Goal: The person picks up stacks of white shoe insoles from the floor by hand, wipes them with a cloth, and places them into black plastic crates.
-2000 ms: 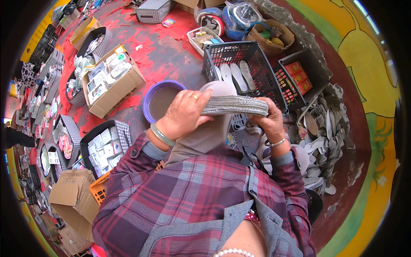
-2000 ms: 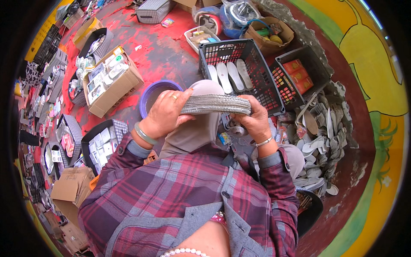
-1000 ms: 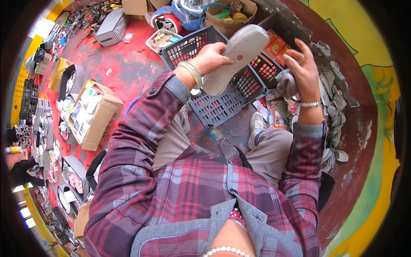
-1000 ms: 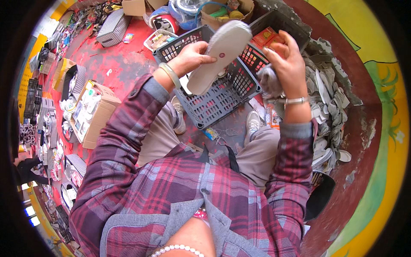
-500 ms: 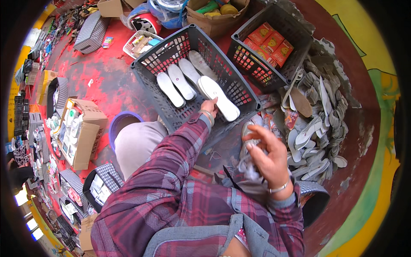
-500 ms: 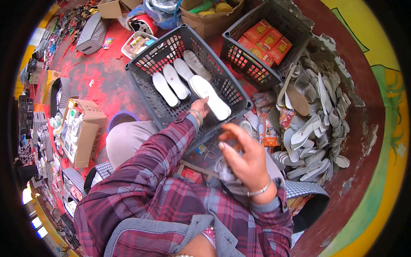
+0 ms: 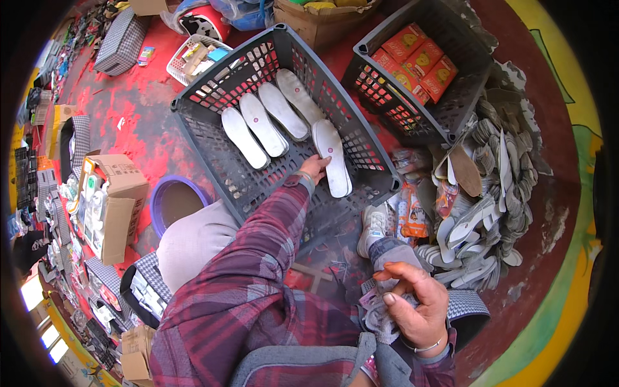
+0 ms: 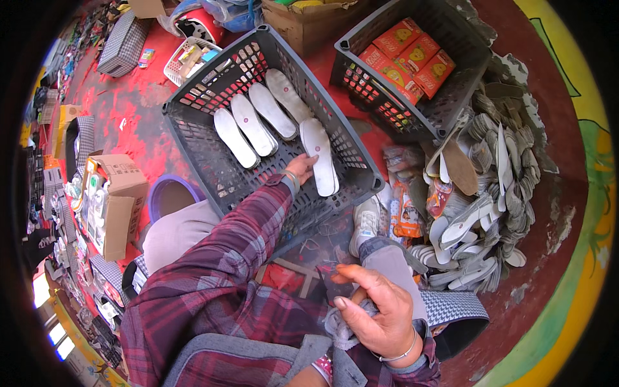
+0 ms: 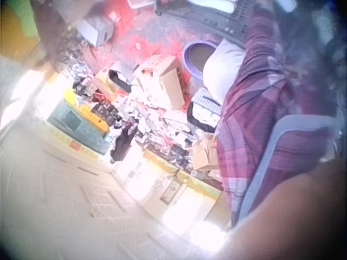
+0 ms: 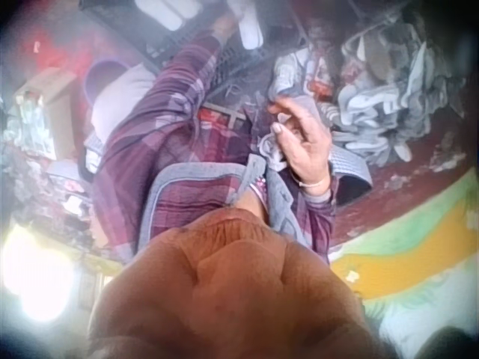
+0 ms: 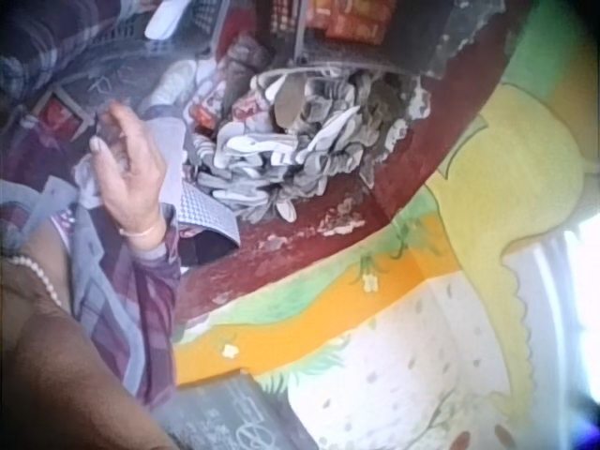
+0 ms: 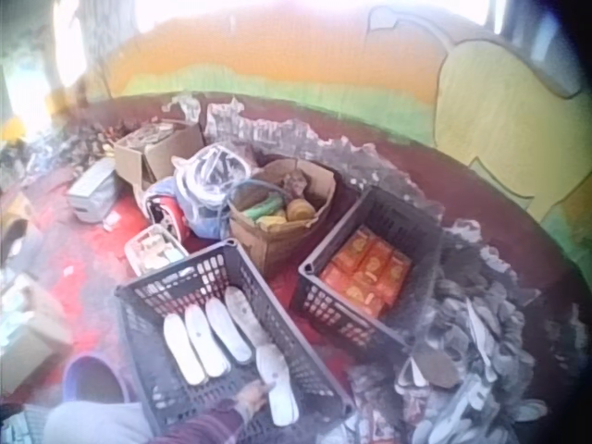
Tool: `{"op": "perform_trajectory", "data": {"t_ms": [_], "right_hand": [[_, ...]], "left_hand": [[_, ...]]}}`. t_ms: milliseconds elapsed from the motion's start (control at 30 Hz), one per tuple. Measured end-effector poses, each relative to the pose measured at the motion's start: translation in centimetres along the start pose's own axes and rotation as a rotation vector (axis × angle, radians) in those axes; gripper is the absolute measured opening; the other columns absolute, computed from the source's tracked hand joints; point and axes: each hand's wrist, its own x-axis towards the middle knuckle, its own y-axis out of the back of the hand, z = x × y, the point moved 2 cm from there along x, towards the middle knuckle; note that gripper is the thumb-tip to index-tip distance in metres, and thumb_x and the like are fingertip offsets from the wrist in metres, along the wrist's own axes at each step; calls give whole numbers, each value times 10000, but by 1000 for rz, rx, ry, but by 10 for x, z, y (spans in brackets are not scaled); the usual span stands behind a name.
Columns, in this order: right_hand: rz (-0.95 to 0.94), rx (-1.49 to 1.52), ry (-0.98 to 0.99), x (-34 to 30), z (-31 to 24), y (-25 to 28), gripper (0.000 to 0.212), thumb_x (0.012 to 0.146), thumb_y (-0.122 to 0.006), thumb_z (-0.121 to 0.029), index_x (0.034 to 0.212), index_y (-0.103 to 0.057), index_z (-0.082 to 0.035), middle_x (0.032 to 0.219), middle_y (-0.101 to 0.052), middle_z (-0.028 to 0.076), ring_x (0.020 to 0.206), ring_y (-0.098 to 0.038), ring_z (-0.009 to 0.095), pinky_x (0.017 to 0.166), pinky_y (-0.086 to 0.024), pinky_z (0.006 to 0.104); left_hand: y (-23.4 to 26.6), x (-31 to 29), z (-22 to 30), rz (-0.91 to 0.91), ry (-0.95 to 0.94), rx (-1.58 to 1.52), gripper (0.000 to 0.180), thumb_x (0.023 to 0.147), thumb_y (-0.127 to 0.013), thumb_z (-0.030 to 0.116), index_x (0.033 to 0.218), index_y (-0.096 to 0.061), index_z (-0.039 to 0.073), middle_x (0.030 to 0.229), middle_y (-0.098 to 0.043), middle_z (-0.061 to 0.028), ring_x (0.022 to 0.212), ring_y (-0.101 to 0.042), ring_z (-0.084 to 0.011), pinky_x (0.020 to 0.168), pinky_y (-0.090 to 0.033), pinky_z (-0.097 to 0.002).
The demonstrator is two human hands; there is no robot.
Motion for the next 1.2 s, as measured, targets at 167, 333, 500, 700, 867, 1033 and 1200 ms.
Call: {"op": "perform_trajectory", "data": {"t_ms": [167,333,500,700,867,1033,1200], "right_hand": [[-21,-12,-38,8,-2,-2,369,749,-666,23,1101,-562,62,946,-651,139,540,-523,82,544,-426,213],[-56,-26,1,10,-2,-6,362,747,-667,22,1092,-565,60,943,-651,143,544,-533,96,544,-430,219],[-38,-43,8,8,-7,-11,359,752,-670,10,1093,-567,57,941,-652,142,550,-539,107,546,-434,222],[-25,-37,40,1,-9,-16,352,757,-671,3,1089,-569,56,937,-651,136,560,-544,112,548,-435,226],[-57,-42,33,-2,-10,-18,353,749,-674,1,1084,-574,50,928,-647,135,553,-545,123,551,-434,228],[-56,-54,8,5,-6,-13,348,747,-672,0,1079,-577,47,923,-646,136,547,-542,126,544,-434,233],[-87,-27,-8,11,-3,-12,348,745,-670,12,1076,-574,57,920,-645,142,556,-554,129,536,-439,237]], "left_hand": [[4,10,-10,45,-14,37,297,872,-599,102,1151,-523,34,1095,-597,-66,1019,-568,-208,883,-446,-356],[12,-1,-17,59,-173,-103,268,875,-586,91,1133,-550,33,1104,-603,-62,1042,-558,-208,895,-432,-369],[30,-30,-17,260,-259,-260,265,869,-584,86,1130,-557,55,1084,-614,-48,1026,-562,-207,890,-427,-398],[75,-1,24,39,-179,702,376,744,-719,184,1050,-626,-15,952,-665,-128,832,-634,-227,770,-483,-330],[56,10,72,-204,-165,1741,508,680,-746,348,1070,-634,42,1035,-639,-167,1003,-592,-331,865,-455,-378],[64,42,79,-126,-99,1508,555,685,-743,358,1119,-613,36,1115,-614,-173,1070,-563,-338,913,-437,-373],[65,38,84,-142,-28,1499,593,683,-748,360,1152,-602,29,1124,-617,-175,1061,-579,-306,913,-436,-360]]}}
